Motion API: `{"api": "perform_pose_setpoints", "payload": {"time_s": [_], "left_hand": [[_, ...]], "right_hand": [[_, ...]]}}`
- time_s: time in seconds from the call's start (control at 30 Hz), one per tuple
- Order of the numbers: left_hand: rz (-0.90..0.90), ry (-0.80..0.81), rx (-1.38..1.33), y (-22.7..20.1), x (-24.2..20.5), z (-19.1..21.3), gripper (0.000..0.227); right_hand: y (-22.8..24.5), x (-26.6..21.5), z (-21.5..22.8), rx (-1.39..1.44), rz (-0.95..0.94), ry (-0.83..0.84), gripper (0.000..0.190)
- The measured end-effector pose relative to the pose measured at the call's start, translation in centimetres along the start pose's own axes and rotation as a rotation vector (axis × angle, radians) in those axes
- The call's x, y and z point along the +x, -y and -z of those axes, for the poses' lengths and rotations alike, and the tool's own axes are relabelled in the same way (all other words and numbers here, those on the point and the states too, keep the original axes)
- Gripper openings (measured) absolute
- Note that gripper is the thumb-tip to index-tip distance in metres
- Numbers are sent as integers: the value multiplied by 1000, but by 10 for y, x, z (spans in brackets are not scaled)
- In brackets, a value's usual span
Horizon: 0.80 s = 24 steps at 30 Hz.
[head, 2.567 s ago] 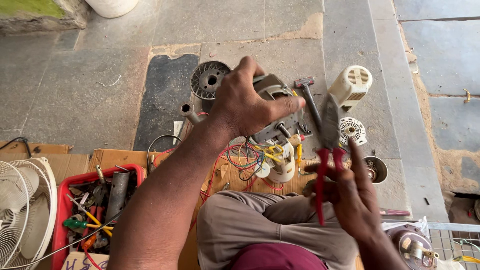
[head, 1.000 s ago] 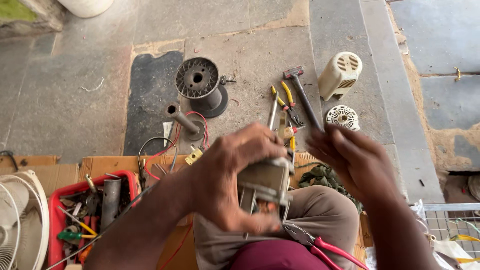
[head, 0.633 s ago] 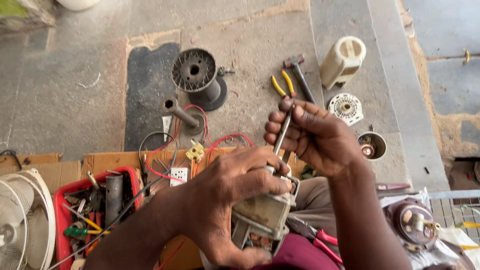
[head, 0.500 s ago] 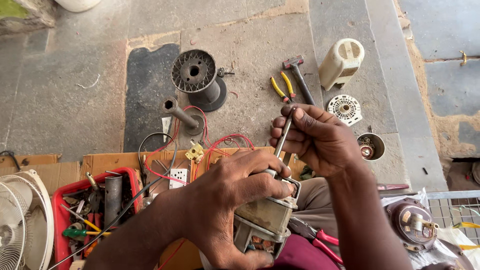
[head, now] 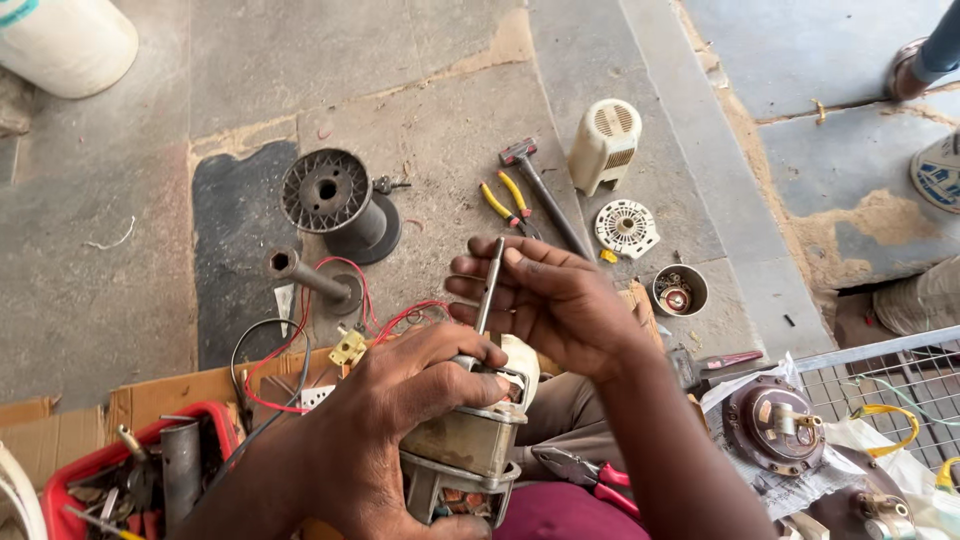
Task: The person disassembles and repairs a fan motor by removing the metal casing, pulling out the rotor shaft, and inspecting the internal copper windings and components.
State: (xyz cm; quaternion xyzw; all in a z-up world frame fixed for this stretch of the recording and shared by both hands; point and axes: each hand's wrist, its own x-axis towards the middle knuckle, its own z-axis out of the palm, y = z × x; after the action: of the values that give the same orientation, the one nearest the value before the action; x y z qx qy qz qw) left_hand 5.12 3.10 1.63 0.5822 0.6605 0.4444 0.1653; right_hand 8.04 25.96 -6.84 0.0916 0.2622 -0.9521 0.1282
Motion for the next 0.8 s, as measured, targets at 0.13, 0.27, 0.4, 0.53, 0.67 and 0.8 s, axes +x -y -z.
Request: {"api": "perform_pose_setpoints", "payload": {"time_s": [0.13, 0.27, 0.4, 0.53, 0.67, 0.8], "left_hand": [[-12, -5, 9, 1, 1, 0, 76], [-38, -9, 26, 1, 0, -1, 76], [-36, 4, 18, 2, 1, -3, 75], [-23, 5, 58, 0, 1, -5, 74], [-27, -36, 87, -4, 5, -9, 74], [-6, -104, 128, -5, 15, -18, 74]], "right_hand": [[-8, 1, 4, 205, 24, 196, 23], [-13, 5, 10, 285, 27, 197, 21], [-12, 5, 13, 237, 65, 141, 17], [-1, 1, 5, 143, 40, 18, 16], [15, 4, -13, -51, 26, -229, 17], [33, 15, -27, -286, -102, -377, 20]]}}
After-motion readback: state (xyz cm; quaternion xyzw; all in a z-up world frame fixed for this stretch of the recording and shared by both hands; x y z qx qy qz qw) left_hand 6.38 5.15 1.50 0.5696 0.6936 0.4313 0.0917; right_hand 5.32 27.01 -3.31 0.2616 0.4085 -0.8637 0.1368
